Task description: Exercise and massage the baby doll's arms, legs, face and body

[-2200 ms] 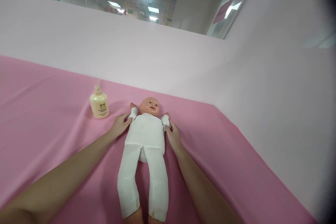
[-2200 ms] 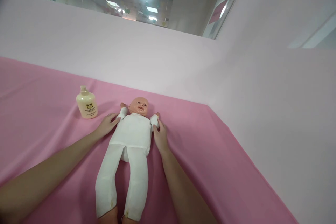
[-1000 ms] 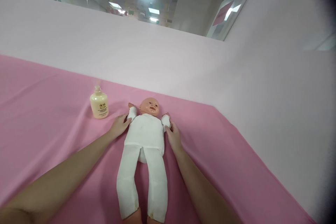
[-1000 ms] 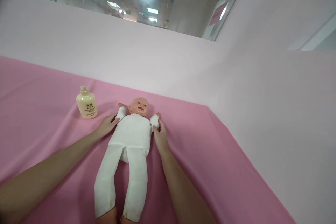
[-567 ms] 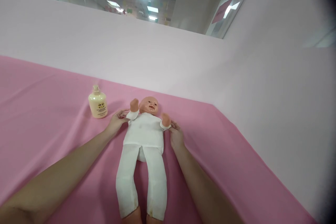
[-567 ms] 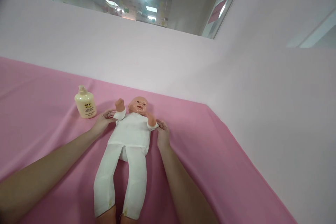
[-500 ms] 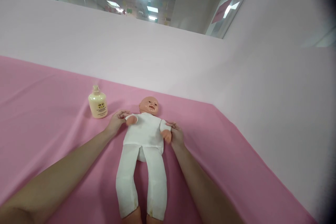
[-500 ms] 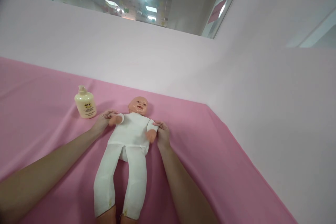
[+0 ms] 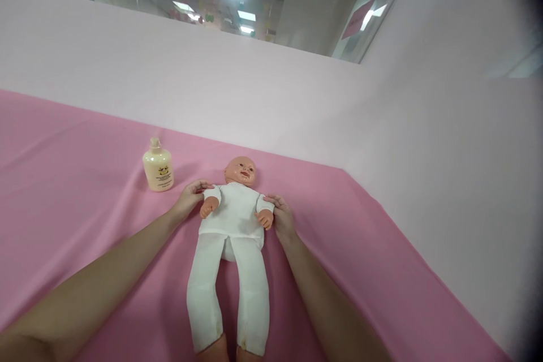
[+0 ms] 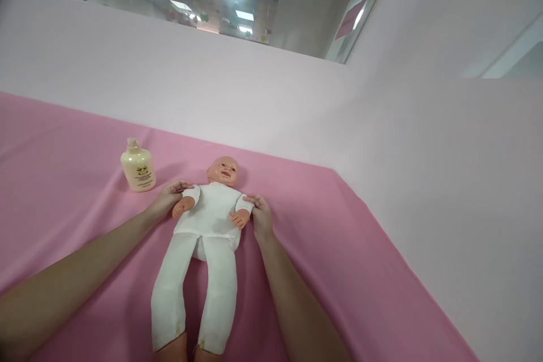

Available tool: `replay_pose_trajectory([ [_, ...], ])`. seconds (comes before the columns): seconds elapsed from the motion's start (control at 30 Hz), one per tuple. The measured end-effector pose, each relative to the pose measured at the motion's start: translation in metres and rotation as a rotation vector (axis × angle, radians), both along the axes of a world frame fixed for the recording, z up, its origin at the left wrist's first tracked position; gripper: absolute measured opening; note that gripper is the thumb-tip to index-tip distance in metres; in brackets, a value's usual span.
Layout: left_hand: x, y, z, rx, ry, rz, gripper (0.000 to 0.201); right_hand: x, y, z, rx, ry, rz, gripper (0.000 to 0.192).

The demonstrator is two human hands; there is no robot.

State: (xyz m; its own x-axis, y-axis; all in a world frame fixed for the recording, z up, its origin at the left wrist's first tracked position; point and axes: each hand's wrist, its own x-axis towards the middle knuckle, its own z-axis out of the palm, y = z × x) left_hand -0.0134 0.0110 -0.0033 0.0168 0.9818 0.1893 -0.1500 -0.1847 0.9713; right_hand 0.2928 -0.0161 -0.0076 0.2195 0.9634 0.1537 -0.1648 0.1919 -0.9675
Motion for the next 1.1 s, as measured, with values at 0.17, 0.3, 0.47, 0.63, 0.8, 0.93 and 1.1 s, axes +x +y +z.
replay_pose_trajectory([
  [0.17,0.001,-0.006,0.006,-0.011,0.069,-0.009,0.043,-0.003,-0.003,0.003,0.028,-0.024,-0.005,0.032],
  [0.3,0.002,-0.009,0.009,0.039,0.128,-0.03,0.047,-0.006,-0.008,0.007,0.045,-0.041,0.027,0.03],
  [0.47,0.003,-0.009,0.009,0.069,0.16,0.05,0.051,-0.009,-0.013,0.012,0.08,-0.077,-0.031,0.039],
  [0.63,0.003,-0.011,0.009,0.058,0.214,0.121,0.047,-0.011,-0.019,0.015,0.158,-0.32,-0.098,0.04],
  [0.8,0.002,-0.014,0.01,0.126,0.299,0.135,0.036,-0.011,-0.024,0.017,0.201,-0.444,-0.156,0.041],
  [0.93,0.003,-0.015,0.013,0.195,0.397,0.148,0.036,-0.011,-0.025,0.02,0.248,-0.568,-0.188,0.04],
  [1.1,0.003,-0.013,0.011,0.292,0.513,0.232,0.037,-0.01,-0.023,0.016,0.212,-0.611,-0.149,0.043],
])
